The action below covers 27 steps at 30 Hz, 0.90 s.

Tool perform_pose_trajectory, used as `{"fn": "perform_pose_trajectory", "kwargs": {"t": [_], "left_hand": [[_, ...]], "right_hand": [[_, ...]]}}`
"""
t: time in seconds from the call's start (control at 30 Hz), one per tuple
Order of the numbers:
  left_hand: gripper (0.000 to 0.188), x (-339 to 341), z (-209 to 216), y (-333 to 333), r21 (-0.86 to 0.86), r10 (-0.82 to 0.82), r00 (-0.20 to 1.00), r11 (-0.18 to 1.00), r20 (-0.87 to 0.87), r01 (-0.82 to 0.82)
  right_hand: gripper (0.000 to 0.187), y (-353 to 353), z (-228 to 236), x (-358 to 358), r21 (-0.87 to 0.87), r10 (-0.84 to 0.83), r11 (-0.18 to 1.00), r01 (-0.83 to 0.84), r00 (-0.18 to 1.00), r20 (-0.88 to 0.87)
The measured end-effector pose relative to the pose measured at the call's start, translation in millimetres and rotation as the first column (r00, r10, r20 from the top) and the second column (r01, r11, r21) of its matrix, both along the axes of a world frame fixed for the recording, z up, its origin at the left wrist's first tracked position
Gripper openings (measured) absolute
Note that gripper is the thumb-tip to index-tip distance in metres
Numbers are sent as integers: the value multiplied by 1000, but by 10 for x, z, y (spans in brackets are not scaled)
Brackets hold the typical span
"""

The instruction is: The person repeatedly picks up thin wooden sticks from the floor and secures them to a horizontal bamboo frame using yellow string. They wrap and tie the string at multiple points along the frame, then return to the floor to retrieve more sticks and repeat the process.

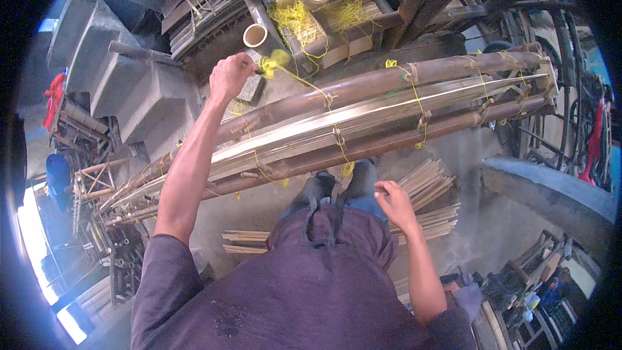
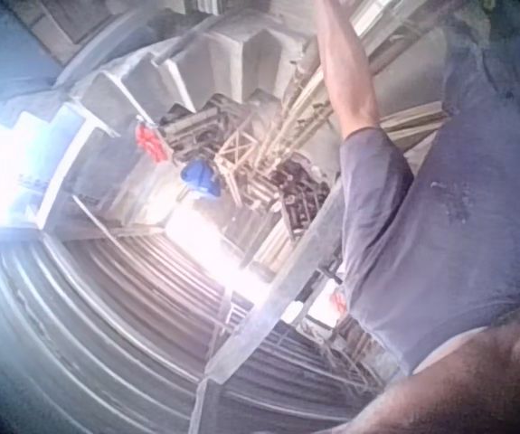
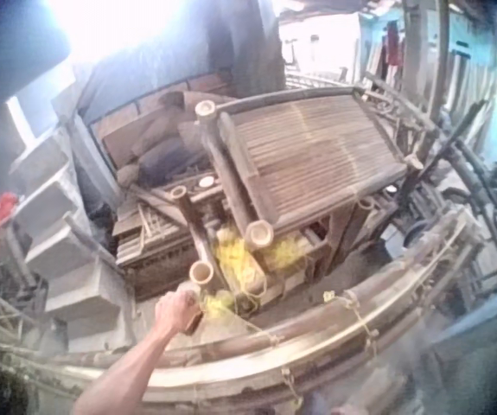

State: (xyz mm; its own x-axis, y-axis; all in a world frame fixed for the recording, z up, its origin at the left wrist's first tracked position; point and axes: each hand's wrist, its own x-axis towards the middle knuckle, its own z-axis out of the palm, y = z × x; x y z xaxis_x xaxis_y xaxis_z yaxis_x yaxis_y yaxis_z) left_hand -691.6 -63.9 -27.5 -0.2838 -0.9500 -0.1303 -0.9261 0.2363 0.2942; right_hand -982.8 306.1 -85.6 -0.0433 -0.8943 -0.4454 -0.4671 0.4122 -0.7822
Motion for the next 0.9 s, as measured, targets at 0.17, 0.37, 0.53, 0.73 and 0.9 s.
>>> {"fn": "perform_pose_trajectory", "kwargs": {"t": [0.17,0.37,0.53,0.73,0.9], "left_hand": [[14,-66,31,-3,-24,-71,997,997,-32,71],[11,-24,4,8,-139,-82,993,988,-88,69],[7,-13,-115,28,-378,-328,942,883,-73,278],[10,174,-376,36,-20,-258,960,965,105,262],[26,398,-341,-59,112,-176,934,983,312,148]], "right_hand": [[28,50,-82,-79,25,48,999,-46,994,-95],[50,-1,52,128,95,8,995,-19,994,110],[61,-387,-714,747,25,-285,958,284,956,67],[35,-650,-523,811,180,-168,974,137,971,170],[22,-384,-418,697,231,-204,963,141,939,277]]}}
